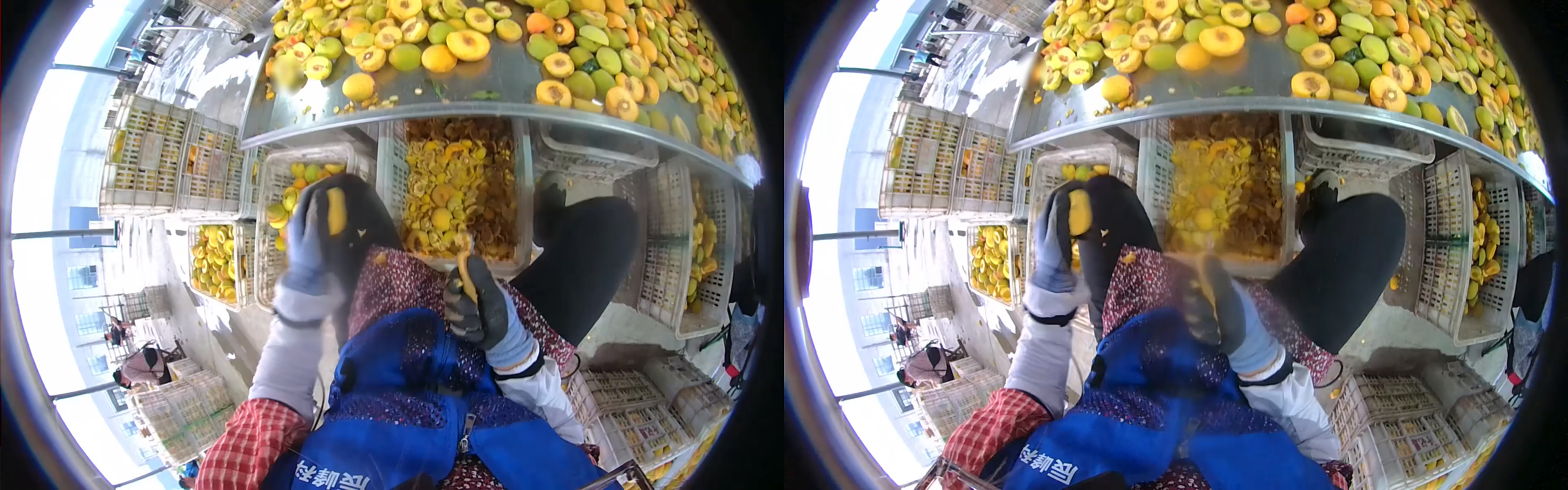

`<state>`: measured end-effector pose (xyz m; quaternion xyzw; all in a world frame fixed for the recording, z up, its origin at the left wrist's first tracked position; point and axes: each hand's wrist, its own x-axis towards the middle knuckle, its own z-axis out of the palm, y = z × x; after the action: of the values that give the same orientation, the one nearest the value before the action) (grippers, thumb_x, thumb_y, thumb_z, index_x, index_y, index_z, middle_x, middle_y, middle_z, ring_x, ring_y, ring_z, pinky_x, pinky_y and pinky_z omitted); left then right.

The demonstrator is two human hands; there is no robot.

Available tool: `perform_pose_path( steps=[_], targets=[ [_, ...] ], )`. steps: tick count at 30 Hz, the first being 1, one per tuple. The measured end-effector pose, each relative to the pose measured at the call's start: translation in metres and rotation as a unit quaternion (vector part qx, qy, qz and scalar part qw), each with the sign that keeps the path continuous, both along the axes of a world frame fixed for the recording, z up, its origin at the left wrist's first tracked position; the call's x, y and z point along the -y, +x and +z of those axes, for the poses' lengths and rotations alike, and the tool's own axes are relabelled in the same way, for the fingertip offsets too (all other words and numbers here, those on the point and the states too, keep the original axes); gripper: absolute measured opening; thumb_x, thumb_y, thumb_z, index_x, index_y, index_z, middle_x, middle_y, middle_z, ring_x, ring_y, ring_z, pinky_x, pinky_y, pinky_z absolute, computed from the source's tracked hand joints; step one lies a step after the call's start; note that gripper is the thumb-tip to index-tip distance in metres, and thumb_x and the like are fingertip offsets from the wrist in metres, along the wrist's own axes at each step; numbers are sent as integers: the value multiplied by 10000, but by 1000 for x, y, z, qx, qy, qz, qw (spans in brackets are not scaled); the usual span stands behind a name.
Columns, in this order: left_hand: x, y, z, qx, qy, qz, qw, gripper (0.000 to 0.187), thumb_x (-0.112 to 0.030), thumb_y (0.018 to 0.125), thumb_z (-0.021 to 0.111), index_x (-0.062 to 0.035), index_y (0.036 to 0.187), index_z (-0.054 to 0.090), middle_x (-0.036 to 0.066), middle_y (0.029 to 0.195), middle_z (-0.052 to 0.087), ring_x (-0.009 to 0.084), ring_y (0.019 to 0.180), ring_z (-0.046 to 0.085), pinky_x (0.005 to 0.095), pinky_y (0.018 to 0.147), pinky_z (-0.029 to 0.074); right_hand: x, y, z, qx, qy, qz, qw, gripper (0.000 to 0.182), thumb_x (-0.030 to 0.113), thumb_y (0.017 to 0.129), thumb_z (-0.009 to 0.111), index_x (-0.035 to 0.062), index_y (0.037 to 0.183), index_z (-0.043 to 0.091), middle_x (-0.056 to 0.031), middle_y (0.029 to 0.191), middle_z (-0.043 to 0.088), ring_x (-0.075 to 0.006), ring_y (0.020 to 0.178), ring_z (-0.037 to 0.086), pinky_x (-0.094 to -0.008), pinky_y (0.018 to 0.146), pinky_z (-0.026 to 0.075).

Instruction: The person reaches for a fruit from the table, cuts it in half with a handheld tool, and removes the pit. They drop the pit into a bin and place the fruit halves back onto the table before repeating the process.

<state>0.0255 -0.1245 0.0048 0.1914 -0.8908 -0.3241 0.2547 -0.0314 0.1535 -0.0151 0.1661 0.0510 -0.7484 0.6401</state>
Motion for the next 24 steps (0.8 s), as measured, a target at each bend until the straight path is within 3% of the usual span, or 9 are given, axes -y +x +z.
perform_pose_path(
  steps=[1,3,8,9,12,15,18,19,24],
  targets=[
    [16,1,27,55,138,51,988,305,-173,814,588,-3,1067,584,161,1025,592,297,958,571,367,783,473,1,-3,8,-61,65,5,996,432,547,899,396,133,890,517,51,568,429,-50,382,360,-193,320,265],
    [60,13,28,241,-194,118,944,265,-247,815,595,-62,997,648,152,981,624,294,901,594,348,784,465,4,-12,19,-126,117,14,985,436,555,891,412,134,854,521,64,516,383,-49,370,359,-195,322,261],
    [60,-88,45,162,-24,56,985,261,-254,823,591,-52,977,649,162,922,635,271,877,616,353,783,463,19,-21,13,-133,205,17,970,414,556,885,424,160,788,489,65,514,371,-55,361,340,-192,328,266],
    [62,-118,42,165,-42,52,984,238,-194,844,590,-13,992,633,98,852,660,133,816,603,268,724,459,21,-24,13,-146,223,24,964,410,554,887,422,164,779,482,64,514,373,-56,361,337,-192,328,266],
    [81,-205,35,300,-167,33,938,586,-483,729,640,-55,1119,554,180,1039,614,307,986,583,377,839,446,19,-31,12,-116,210,-1,971,419,547,886,434,142,792,488,49,542,387,-63,380,335,-192,335,266],
    [110,-256,-30,424,-226,81,873,739,-500,736,627,-14,1249,409,230,1146,556,342,1074,536,379,886,430,14,-37,1,-74,193,-33,978,432,541,883,448,118,804,489,31,565,403,-71,399,345,-193,343,267],
    [134,-266,-49,370,-109,-37,922,700,-472,716,676,8,1190,488,199,1108,590,291,996,587,351,833,458,13,-39,-2,-61,217,-51,973,426,534,885,448,118,808,495,26,562,413,-79,395,356,-198,343,280],
    [132,-260,-50,321,101,-144,930,599,-428,750,666,-1,1147,531,134,1029,628,198,884,608,305,744,478,13,-40,0,-73,245,-56,965,421,530,886,449,118,809,498,24,559,416,-82,393,360,-200,343,289],
    [-13,-167,49,140,527,-101,832,419,-331,827,583,-68,1148,528,23,882,602,95,715,563,205,528,438,24,-42,15,-155,246,-48,956,400,494,894,461,102,838,519,13,572,444,-95,385,388,-218,330,326]
  ],
)
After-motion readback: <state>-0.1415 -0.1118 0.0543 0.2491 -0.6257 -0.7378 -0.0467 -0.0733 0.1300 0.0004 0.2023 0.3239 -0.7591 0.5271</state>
